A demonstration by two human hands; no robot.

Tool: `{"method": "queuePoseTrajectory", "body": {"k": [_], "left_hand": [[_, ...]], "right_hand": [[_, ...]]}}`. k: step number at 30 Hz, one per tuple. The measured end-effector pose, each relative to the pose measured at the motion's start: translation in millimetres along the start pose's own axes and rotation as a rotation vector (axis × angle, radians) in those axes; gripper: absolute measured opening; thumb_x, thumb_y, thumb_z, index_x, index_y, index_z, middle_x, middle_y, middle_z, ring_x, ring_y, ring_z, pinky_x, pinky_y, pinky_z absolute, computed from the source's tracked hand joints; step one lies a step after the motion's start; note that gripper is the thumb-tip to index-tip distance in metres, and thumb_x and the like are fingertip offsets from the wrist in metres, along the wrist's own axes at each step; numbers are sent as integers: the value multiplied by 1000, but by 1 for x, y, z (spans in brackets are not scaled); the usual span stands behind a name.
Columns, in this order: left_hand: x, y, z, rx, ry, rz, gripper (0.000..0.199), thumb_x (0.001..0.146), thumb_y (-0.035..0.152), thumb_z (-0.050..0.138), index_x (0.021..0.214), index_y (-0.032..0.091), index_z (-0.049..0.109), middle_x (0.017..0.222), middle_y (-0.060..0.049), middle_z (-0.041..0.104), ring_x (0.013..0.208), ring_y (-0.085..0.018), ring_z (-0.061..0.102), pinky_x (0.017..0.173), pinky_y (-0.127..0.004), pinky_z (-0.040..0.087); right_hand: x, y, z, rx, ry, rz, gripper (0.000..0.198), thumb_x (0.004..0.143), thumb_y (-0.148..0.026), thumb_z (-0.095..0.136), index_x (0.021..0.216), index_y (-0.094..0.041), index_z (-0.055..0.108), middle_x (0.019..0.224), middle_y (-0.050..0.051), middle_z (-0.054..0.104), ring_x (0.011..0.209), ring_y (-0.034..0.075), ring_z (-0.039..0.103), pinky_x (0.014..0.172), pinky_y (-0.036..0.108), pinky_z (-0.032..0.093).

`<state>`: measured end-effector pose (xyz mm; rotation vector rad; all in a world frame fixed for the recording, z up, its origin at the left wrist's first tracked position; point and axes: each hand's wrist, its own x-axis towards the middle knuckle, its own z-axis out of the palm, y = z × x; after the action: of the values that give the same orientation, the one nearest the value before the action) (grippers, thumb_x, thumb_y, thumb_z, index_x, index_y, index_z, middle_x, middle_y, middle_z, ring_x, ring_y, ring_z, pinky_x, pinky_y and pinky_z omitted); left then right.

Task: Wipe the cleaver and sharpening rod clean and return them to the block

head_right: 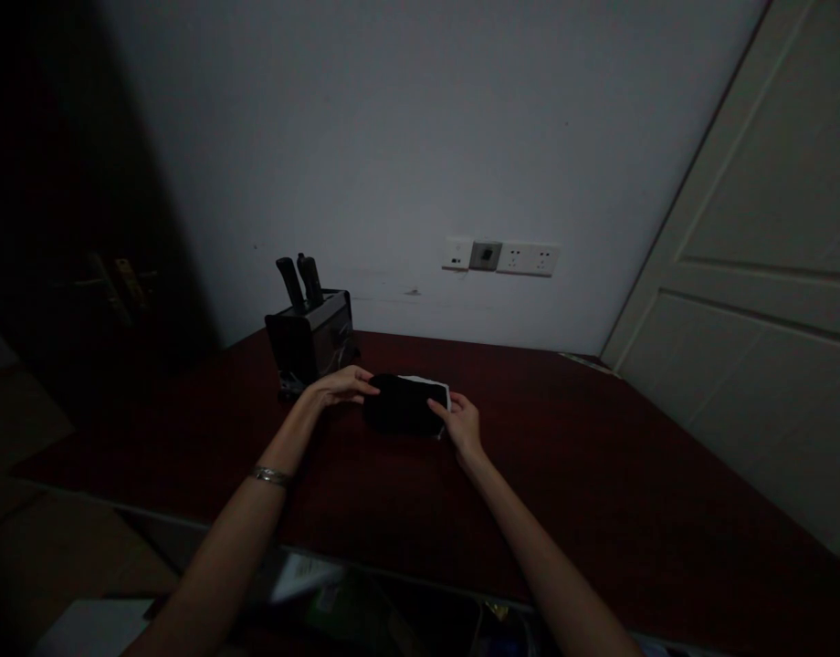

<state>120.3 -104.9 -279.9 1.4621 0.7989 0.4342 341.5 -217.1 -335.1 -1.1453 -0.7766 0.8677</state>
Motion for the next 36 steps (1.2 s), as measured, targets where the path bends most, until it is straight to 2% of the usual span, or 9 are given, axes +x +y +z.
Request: {"method": "queuePoseTrajectory", "body": {"k": [5, 12, 17, 20, 23, 25, 27, 32, 36], "left_hand": [[-1, 2, 2, -32, 59, 44, 27, 50, 23, 79, 69, 10, 66, 66, -1, 63, 59, -7, 54, 56, -18, 39], [1, 5, 10, -186, 47, 48, 30, 61, 30, 74, 81, 10, 62, 73, -2, 63, 61, -8, 56, 60, -21, 44], [12, 9, 37, -221, 27, 28, 24, 70, 24, 65, 87, 10, 56, 74, -4, 61, 62, -11, 60, 64, -26, 49], [27, 10, 76, -176, 64, 13, 23, 74, 14, 57, 95, 9, 50, 69, -3, 58, 57, -12, 59, 61, -28, 51], [44, 12, 134, -120, 103, 35, 42, 75, 5, 49, 114, 13, 35, 63, 3, 53, 48, -11, 57, 57, -29, 52], [55, 12, 178, -78, 42, 50, 49, 75, 3, 46, 119, 15, 28, 61, 4, 52, 46, -12, 58, 54, -31, 52], [66, 12, 222, 33, -109, 77, 52, 76, 2, 39, 123, 17, 21, 60, 5, 51, 44, -14, 58, 50, -32, 51], [86, 13, 312, 408, -321, 163, 45, 78, 7, 37, 120, 19, 28, 59, 3, 51, 39, -12, 53, 44, -28, 48], [97, 14, 359, 775, -244, 407, 44, 76, 11, 42, 118, 23, 40, 87, -9, 62, 69, -20, 63, 62, -32, 50]], "right_hand": [[3, 0, 0, 75, -107, 31, 39, 52, -36, 76, 81, -17, 59, 72, 0, 66, 64, 16, 60, 62, 27, 47], [-2, -6, -2, 125, -198, 191, 26, 65, -39, 64, 83, -21, 56, 70, 0, 66, 60, 16, 62, 52, 28, 48], [14, -24, -25, 133, -104, 138, 29, 64, -42, 66, 82, -19, 60, 71, 2, 68, 61, 17, 61, 53, 28, 47], [28, -43, -57, -60, -7, 8, 35, 59, -45, 69, 77, -16, 65, 68, 3, 68, 61, 19, 61, 55, 28, 46], [35, -64, -109, -365, 97, -120, 41, 55, -48, 70, 77, -13, 68, 70, 5, 69, 65, 22, 62, 57, 30, 45], [35, -75, -151, -560, 179, -184, 42, 56, -49, 69, 78, -13, 68, 74, 7, 69, 70, 24, 63, 60, 31, 46], [30, -83, -197, -742, 243, -216, 42, 58, -50, 66, 80, -15, 68, 79, 9, 70, 76, 26, 63, 65, 33, 46], [7, -91, -302, -1083, 282, -233, 40, 67, -51, 56, 85, -18, 67, 90, 11, 69, 84, 28, 64, 76, 36, 46], [-16, -88, -353, -1248, 291, -235, 35, 73, -47, 50, 88, -19, 65, 91, 11, 69, 84, 28, 64, 75, 36, 47]]}}
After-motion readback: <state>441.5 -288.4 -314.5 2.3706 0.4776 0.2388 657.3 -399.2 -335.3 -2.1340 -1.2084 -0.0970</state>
